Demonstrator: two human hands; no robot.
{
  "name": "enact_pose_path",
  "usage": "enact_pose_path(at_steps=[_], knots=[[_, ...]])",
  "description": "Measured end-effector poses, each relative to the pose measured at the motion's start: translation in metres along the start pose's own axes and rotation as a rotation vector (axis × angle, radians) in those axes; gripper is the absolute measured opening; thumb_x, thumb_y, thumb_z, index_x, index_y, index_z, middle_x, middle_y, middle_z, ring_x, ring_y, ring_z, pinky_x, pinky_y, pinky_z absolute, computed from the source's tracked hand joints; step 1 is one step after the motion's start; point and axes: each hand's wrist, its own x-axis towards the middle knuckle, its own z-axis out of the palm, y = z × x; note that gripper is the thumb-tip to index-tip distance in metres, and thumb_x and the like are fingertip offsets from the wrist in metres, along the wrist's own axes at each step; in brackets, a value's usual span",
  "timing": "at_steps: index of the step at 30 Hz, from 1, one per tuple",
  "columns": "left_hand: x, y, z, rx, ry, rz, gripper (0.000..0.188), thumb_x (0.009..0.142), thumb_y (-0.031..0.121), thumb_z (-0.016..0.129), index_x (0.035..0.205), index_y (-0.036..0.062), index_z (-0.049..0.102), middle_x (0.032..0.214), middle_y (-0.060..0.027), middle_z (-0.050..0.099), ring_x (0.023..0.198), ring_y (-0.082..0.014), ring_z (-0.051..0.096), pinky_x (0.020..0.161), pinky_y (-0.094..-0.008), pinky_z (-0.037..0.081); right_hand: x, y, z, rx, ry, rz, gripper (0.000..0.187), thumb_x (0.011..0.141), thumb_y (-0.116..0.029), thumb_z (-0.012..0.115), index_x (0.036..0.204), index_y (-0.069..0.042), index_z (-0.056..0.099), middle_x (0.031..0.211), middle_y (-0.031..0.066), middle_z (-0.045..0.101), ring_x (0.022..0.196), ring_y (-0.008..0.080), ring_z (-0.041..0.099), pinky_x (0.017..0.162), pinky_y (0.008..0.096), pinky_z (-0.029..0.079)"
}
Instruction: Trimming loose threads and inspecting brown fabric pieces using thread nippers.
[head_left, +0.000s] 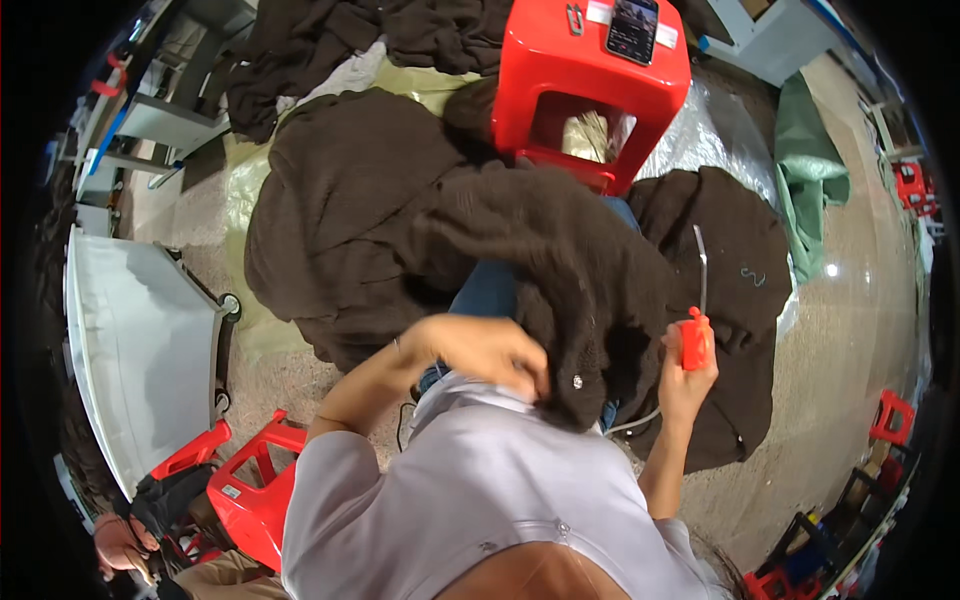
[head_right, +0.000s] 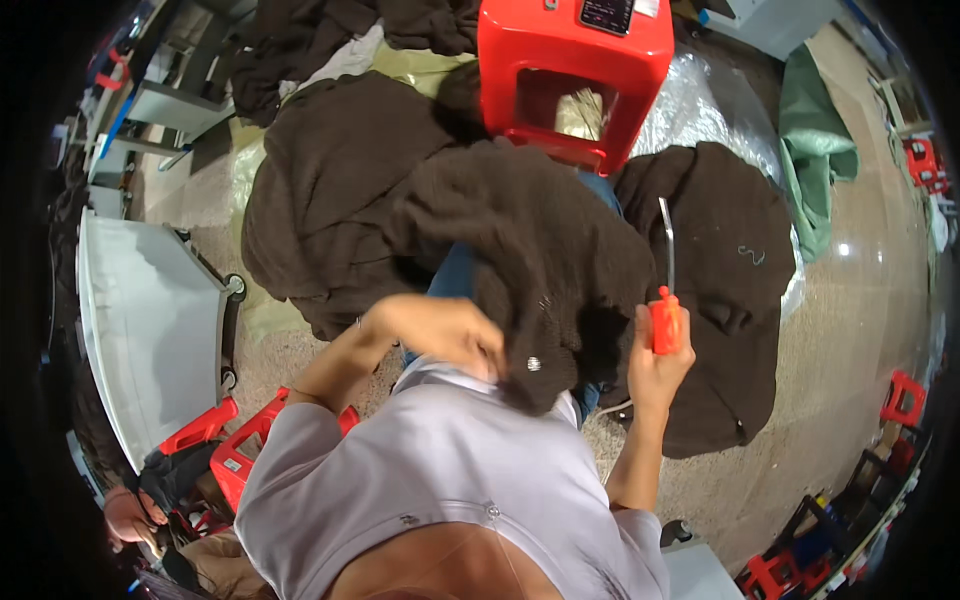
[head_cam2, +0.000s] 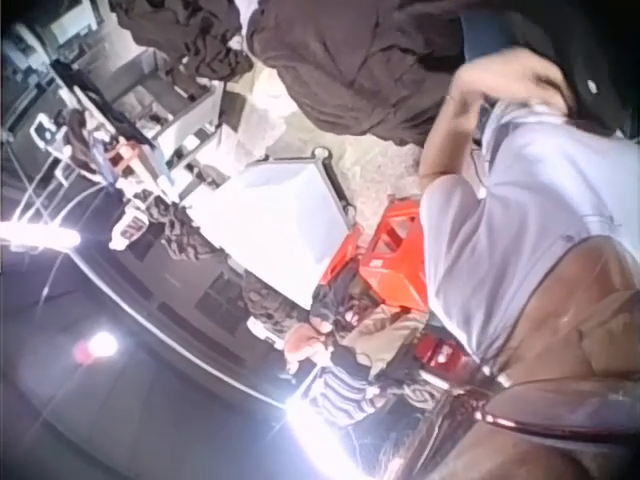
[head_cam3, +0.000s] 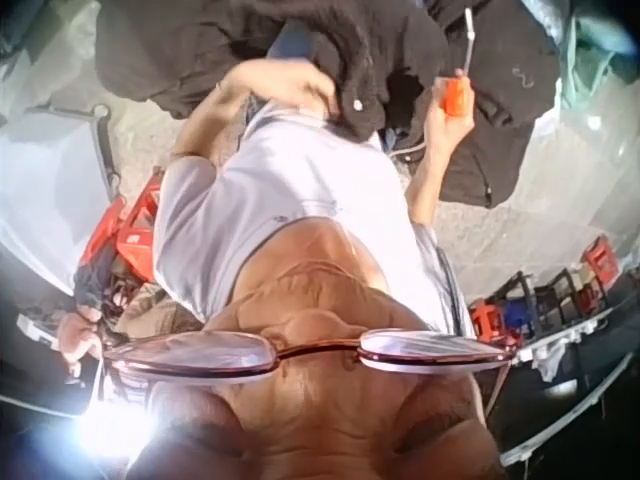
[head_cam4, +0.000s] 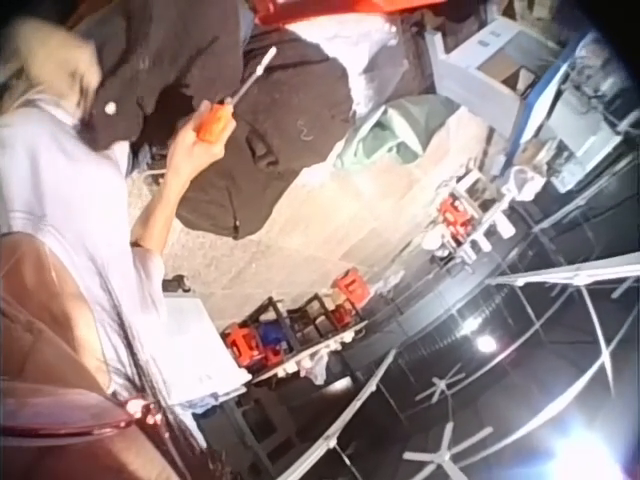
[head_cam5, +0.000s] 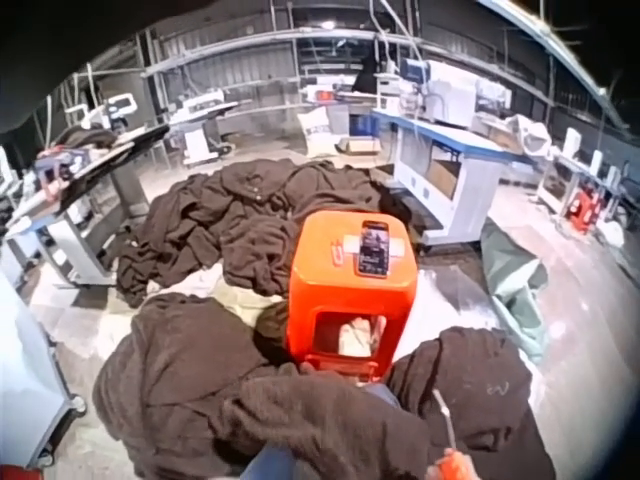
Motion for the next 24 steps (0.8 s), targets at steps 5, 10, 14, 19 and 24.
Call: enact_pose_path(at_steps=[5,10,14,19,24], knots=[[-0.040,-0.124,-0.046,-0.514,1.076,-0.408,0.035,0.098,0.031,0.052,0.089,-0.0012,0.061,0.082,-0.0159,0.067,0.062,-0.0224,0.067,0.056,-0.0310,0.057,0.003,0.005,0.003,0.009,0.012,-0.002,0.015,0.093,-0.006,0.064,0.105,0.003,0.061,0.084,0.0018,0.060,0.074,0.0084,0.058,0.071,0.0234,0.048],[-0.015,-0.107,-0.052,-1.032,1.138,-0.143,0.055,0.096,0.057,0.049,0.117,0.0059,0.054,0.107,-0.0096,0.065,0.082,-0.0208,0.065,0.065,-0.0329,0.055,-0.002,0.004,0.010,-0.043,-0.032,0.063,0.017,0.091,-0.010,0.066,0.103,0.001,0.061,0.079,0.0043,0.059,0.073,0.0106,0.057,0.069,0.0264,0.048],[-0.010,-0.147,-0.040,-1.074,1.220,0.152,0.023,0.094,0.017,0.057,0.116,0.0179,0.055,0.097,0.0009,0.059,0.075,-0.0131,0.056,0.063,-0.0293,0.046,0.006,0.005,0.016,-0.129,-0.033,0.043,0.020,0.088,-0.013,0.069,0.104,-0.002,0.062,0.078,0.0148,0.060,0.069,0.0270,0.059,0.068,0.0320,0.048],[-0.055,-0.030,-0.092,-1.011,1.375,0.483,0.030,0.093,0.011,0.061,0.123,0.0058,0.058,0.119,-0.0064,0.065,0.108,-0.0205,0.062,0.096,-0.0393,0.050,0.008,0.044,-0.001,-0.266,0.172,0.068,0.031,0.087,-0.019,0.070,0.115,-0.010,0.060,0.094,0.0197,0.055,0.083,0.0415,0.059,0.073,0.0433,0.049],[-0.275,0.123,-0.182,-0.395,1.707,0.933,0.030,0.094,0.003,0.054,0.124,-0.0017,0.059,0.118,-0.0152,0.063,0.108,-0.0232,0.058,0.099,-0.0384,0.045,0.009,0.123,-0.046,-0.434,0.374,0.266,0.038,0.091,-0.027,0.066,0.126,-0.020,0.053,0.089,0.0251,0.066,0.085,0.0471,0.063,0.067,0.0519,0.049]])
